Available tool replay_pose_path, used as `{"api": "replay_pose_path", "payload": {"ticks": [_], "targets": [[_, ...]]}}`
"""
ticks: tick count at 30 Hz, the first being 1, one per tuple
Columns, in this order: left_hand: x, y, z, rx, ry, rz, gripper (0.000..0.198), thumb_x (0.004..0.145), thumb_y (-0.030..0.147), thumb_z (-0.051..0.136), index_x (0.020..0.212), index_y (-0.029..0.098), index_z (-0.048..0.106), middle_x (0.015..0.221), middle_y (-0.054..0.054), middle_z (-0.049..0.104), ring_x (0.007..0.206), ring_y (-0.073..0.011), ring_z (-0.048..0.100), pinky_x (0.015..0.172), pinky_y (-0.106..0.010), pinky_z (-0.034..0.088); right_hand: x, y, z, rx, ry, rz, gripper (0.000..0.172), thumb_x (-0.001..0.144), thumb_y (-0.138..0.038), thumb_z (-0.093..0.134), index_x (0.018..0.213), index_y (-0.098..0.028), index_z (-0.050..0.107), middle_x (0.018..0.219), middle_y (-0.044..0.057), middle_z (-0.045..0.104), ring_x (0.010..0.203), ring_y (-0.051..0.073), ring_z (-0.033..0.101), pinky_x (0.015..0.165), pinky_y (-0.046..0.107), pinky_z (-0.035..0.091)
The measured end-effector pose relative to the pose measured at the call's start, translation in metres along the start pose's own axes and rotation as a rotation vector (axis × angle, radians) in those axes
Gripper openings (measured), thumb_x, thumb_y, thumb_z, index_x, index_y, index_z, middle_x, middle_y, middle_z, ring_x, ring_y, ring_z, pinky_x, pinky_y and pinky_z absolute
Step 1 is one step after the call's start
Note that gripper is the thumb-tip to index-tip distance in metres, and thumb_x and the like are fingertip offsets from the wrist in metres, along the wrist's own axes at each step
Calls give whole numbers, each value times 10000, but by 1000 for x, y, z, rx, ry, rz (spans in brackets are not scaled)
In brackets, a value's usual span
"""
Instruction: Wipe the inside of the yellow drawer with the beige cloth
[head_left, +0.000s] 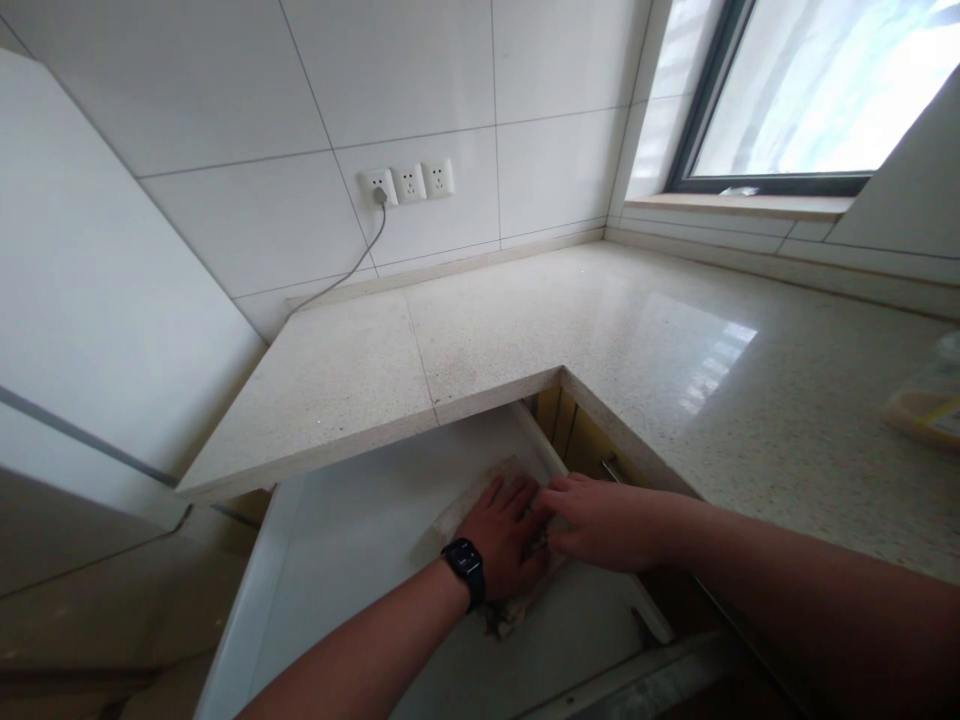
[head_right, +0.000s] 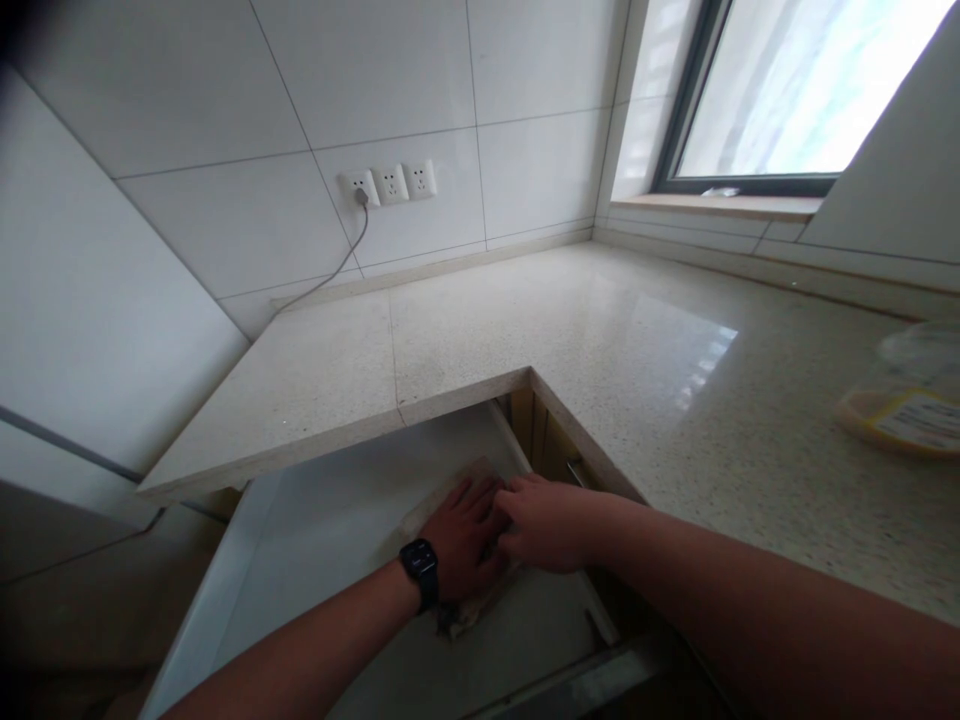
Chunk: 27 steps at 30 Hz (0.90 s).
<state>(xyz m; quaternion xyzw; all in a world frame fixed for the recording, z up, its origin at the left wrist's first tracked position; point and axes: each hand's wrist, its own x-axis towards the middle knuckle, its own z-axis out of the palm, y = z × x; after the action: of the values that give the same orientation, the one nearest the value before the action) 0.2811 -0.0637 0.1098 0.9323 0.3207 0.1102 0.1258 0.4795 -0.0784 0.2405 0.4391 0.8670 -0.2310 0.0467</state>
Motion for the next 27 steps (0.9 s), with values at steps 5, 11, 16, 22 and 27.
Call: {"api": "replay_pose_path", "payload": {"ticks": [5, 11, 16, 22, 27], "targets": [[0, 0, -1, 1, -22, 12, 692, 975, 549, 434, 1597, 298, 264, 1633, -72, 328, 1534, -297, 213, 1259, -548, 132, -2, -5, -5, 73, -58, 10, 328, 869, -286, 548, 1125, -116, 664, 1167, 187, 630, 1118, 327, 587, 999, 487, 444], [-1, -2, 0, -4, -13, 4, 706, 973, 544, 449, 1605, 308, 243, 1644, -64, 307, 1534, -295, 215, 1259, -552, 129, -2, -6, -6, 68, -49, 14, 313, 864, -285, 552, 1104, -115, 659, 1158, 185, 625, 1117, 332, 579, 1003, 493, 441], [-1, -2, 1, -17, -12, 6, 706, 974, 539, 452, 1605, 301, 245, 1640, -65, 317, 1542, -286, 193, 1262, -550, 117, -1, -4, -4, 85, -34, 8, 308, 861, -285, 563, 1113, -139, 664, 1168, 168, 623, 1132, 321, 575, 1009, 478, 437], [-2, -1, 0, -27, -15, 11, 707, 977, 540, 443, 1607, 286, 245, 1636, -74, 323, 1539, -293, 200, 1261, -552, 116, 0, -4, -3, 96, -31, -5, 284, 862, -295, 571, 1087, -150, 666, 1144, 156, 628, 1102, 310, 585, 992, 469, 444], [-3, 1, 0, -19, -18, 8, 713, 981, 554, 428, 1611, 283, 234, 1638, -70, 319, 1538, -294, 200, 1265, -547, 108, 1, -6, -5, 91, -42, -5, 281, 851, -279, 568, 1076, -140, 663, 1135, 156, 627, 1080, 305, 583, 995, 475, 438]]}}
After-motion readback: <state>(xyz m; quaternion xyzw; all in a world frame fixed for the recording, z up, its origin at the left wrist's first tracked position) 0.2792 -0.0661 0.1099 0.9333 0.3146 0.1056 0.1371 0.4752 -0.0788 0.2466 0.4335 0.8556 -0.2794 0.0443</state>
